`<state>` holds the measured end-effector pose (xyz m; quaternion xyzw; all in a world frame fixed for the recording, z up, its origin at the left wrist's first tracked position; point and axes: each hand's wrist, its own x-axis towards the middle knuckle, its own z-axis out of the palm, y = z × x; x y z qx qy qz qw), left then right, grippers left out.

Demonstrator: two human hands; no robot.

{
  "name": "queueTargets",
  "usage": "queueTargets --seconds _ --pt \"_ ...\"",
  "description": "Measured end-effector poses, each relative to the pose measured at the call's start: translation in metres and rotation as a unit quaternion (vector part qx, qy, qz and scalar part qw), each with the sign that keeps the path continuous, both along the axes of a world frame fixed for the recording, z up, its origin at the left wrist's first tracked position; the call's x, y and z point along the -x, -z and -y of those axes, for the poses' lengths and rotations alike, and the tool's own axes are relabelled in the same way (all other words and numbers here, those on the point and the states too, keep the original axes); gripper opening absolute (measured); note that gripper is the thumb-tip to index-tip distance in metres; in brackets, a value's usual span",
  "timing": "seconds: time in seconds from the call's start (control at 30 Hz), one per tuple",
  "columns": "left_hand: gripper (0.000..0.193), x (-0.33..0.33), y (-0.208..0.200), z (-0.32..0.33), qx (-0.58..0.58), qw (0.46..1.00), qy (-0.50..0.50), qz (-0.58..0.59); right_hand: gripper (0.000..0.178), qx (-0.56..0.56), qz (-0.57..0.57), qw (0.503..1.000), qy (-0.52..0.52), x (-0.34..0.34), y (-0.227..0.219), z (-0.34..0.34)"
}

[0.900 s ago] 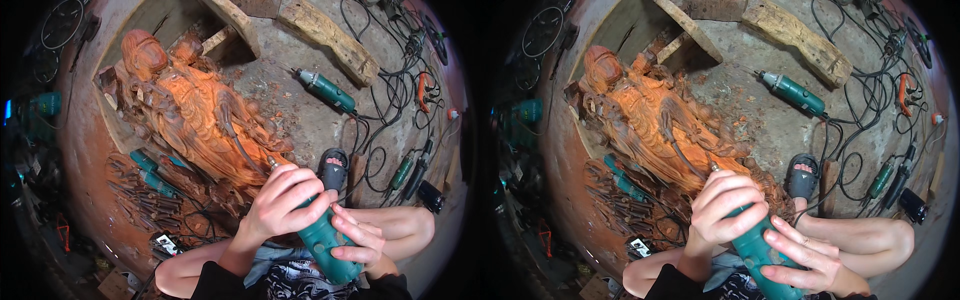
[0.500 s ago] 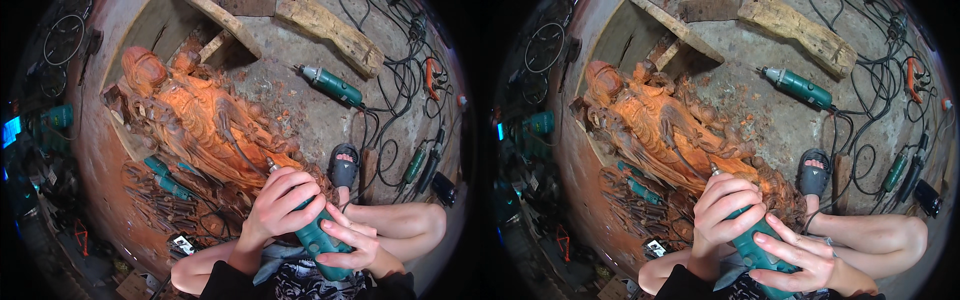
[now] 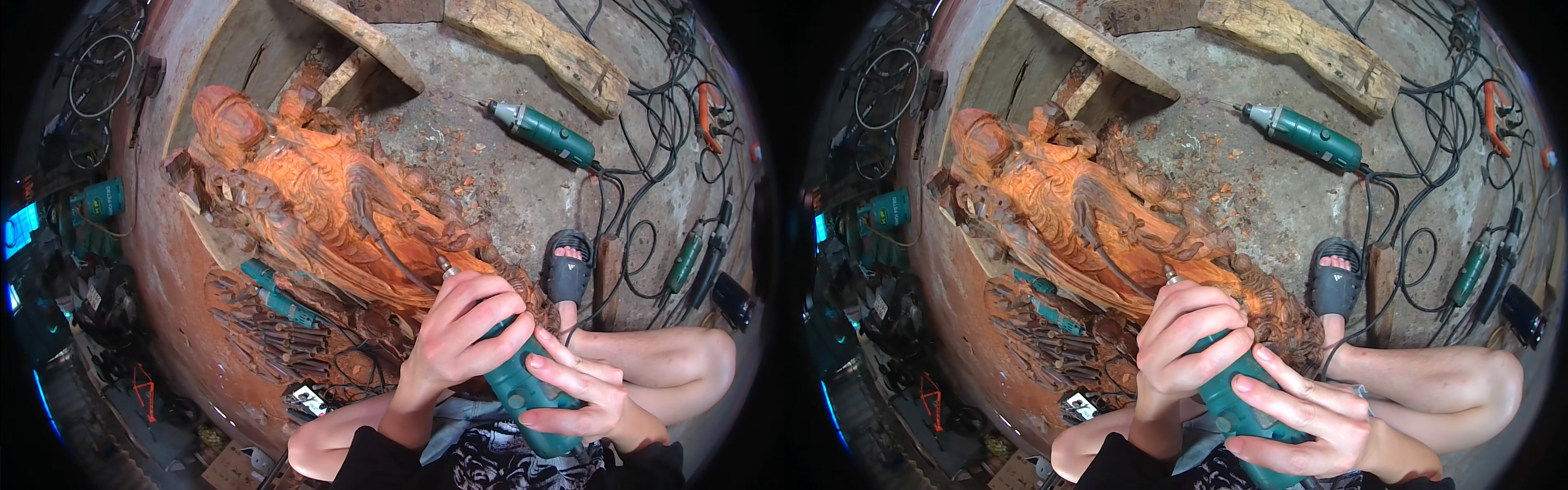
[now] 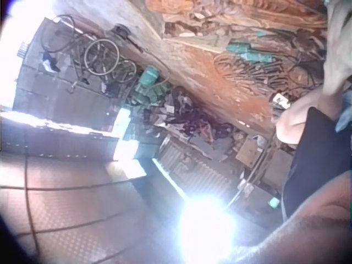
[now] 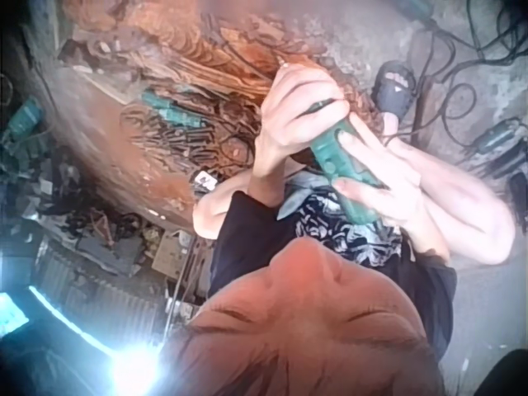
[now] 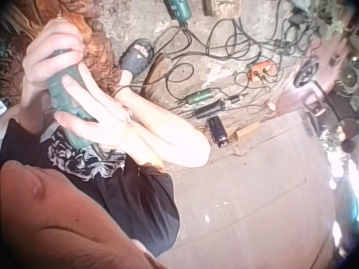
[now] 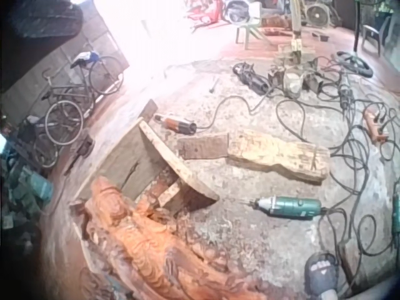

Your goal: The person uses a green rotary carving tool to shape and detail a large piece of reddish-brown wood. They hold the tool with both hands and move it along the surface to remove material and refine the contours of the wood sculpture.

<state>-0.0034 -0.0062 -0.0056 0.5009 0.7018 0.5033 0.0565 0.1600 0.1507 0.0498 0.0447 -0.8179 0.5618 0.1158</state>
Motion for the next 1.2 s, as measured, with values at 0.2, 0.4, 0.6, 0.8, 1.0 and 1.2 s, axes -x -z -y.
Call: queueTargets --seconds 0.2,0.4,0.6,0.8,1.0,1.2 --pt "0.025 -0.003 -0.002 -0.002 0.009 1.000 0.014 0.014 0.031 0.001 0.024 1.000 -0.019 -0.013 -0.001 -0.001" --pt "0.025 -0.002 -0.006 -0.001 0.009 1.000 0.020 0.013 0.038 -0.025 0.050 0.997 -0.048 -0.021 -0.004 -0.005" --pt "0.026 -0.002 -0.001 0.000 0.007 1.000 -0.010 0.000 0.041 0.011 -0.005 1.000 -0.011 -0.007 0.006 0.003" --pt "0.033 -0.004 -0.002 0.001 0.023 0.999 0.023 0.026 0.037 0.006 0.031 0.999 -0.029 -0.011 -0.002 -0.005" --pt "0.026 -0.004 -0.001 -0.004 0.013 0.999 0.022 0.021 0.036 -0.001 0.050 0.998 -0.034 -0.015 -0.006 -0.007" --pt "0.026 -0.005 -0.004 -0.005 0.026 0.998 0.044 0.040 0.037 0.003 0.065 0.997 -0.033 -0.024 -0.006 -0.009"
